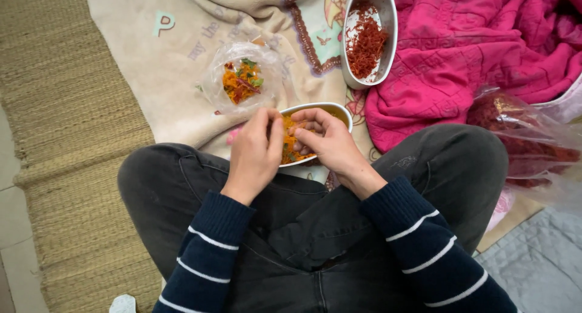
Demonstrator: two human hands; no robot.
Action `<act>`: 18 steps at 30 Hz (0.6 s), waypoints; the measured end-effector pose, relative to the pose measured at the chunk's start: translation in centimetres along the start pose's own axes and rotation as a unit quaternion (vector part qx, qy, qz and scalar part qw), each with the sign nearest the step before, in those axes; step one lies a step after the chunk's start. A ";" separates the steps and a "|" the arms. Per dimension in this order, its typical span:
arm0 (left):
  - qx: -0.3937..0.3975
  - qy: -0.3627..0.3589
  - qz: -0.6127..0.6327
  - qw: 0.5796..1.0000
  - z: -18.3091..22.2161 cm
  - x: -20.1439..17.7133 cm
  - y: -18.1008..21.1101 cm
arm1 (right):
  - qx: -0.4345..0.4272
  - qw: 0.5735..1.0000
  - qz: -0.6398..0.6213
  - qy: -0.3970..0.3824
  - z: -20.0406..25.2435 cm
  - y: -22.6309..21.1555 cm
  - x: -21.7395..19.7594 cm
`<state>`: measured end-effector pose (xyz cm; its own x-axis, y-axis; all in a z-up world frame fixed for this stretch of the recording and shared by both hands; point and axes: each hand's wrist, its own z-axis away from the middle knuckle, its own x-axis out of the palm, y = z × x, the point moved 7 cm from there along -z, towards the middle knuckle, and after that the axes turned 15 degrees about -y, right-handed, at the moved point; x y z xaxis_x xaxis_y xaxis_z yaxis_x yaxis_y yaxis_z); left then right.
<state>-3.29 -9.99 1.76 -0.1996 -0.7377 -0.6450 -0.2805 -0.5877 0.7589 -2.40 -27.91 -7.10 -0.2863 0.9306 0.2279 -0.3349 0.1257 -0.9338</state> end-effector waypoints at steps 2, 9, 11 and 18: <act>-0.016 0.025 -0.001 1.000 0.0 -0.8 -0.1 | -0.004 1.000 0.004 -0.009 0.1 -0.2 0.2; -0.008 0.000 -0.043 0.999 0.1 0.3 -1.8 | 0.016 0.999 -0.015 0.037 0.3 -0.7 -0.2; -0.003 -0.017 -0.067 0.998 -0.1 1.0 -2.2 | 0.016 0.999 -0.019 0.042 0.3 -0.6 -0.4; 0.066 -0.035 -0.013 0.997 -0.3 0.9 -0.3 | 0.017 0.999 0.005 0.027 0.0 0.5 -0.6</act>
<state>-3.15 -10.60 0.98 -0.2551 -0.6949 -0.6724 -0.4061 -0.5541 0.7267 -2.37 -28.42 -7.76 -0.2413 0.9491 0.2024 -0.3633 0.1050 -0.9258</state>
